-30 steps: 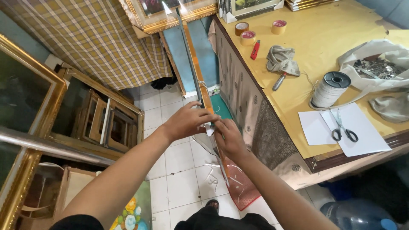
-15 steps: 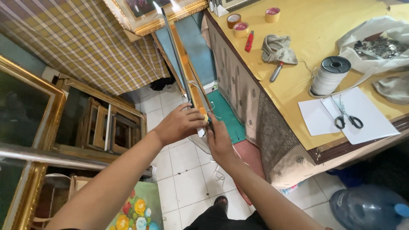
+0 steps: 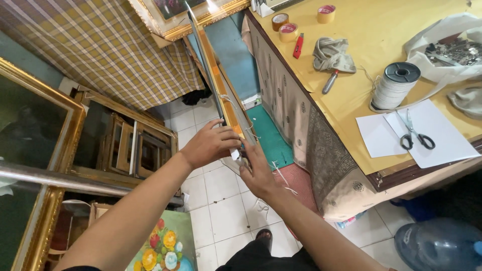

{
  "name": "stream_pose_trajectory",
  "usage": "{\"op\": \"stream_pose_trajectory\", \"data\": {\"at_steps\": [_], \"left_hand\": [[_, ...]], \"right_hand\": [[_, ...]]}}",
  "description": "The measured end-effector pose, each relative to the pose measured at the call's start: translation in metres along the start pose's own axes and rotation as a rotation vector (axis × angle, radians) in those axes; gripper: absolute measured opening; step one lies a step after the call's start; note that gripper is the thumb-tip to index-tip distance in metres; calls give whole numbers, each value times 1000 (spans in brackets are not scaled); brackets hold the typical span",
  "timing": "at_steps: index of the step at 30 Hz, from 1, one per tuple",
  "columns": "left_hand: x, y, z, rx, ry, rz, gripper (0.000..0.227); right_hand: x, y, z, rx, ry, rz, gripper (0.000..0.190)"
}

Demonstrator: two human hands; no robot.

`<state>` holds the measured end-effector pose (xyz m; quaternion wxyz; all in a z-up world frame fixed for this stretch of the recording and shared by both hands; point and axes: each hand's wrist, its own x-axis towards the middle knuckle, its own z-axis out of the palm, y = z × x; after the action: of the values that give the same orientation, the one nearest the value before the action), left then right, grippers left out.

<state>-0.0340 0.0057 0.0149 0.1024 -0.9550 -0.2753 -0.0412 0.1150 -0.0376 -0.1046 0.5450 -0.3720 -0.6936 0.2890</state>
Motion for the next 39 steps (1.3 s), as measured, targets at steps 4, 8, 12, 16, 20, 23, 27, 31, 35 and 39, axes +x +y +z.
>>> {"op": "stream_pose_trajectory", "data": {"at_steps": [4, 8, 12, 16, 20, 23, 27, 31, 35, 39], "left_hand": [[2, -3, 10, 65, 1, -31, 25], [6, 2, 4, -14, 33, -66, 47], [9, 3, 4, 4, 3, -60, 42], [7, 4, 5, 54, -15, -74, 41], [4, 1, 4, 92, -31, -81, 42], [0, 3, -6, -32, -43, -176, 55], [-5, 4, -17, -193, -72, -348, 72], [-7, 1, -16, -202, -33, -322, 73], [-5, 7, -17, -197, -32, -299, 72], [-4, 4, -9, -168, -9, -279, 70]], "right_hand": [[2, -17, -4, -55, 24, -4, 77], [1, 8, 6, -105, 101, -24, 52], [4, 13, 4, -175, 113, -84, 34], [3, 13, 3, -157, 71, -100, 34], [5, 4, 0, -205, 63, -139, 40], [4, -4, -5, -166, 16, -103, 61], [8, -23, -15, -15, 26, 90, 94], [23, -25, -12, -132, -22, 8, 92], [29, -21, -2, -223, -35, -57, 84], [29, -21, 2, -260, -17, 19, 72]]}}
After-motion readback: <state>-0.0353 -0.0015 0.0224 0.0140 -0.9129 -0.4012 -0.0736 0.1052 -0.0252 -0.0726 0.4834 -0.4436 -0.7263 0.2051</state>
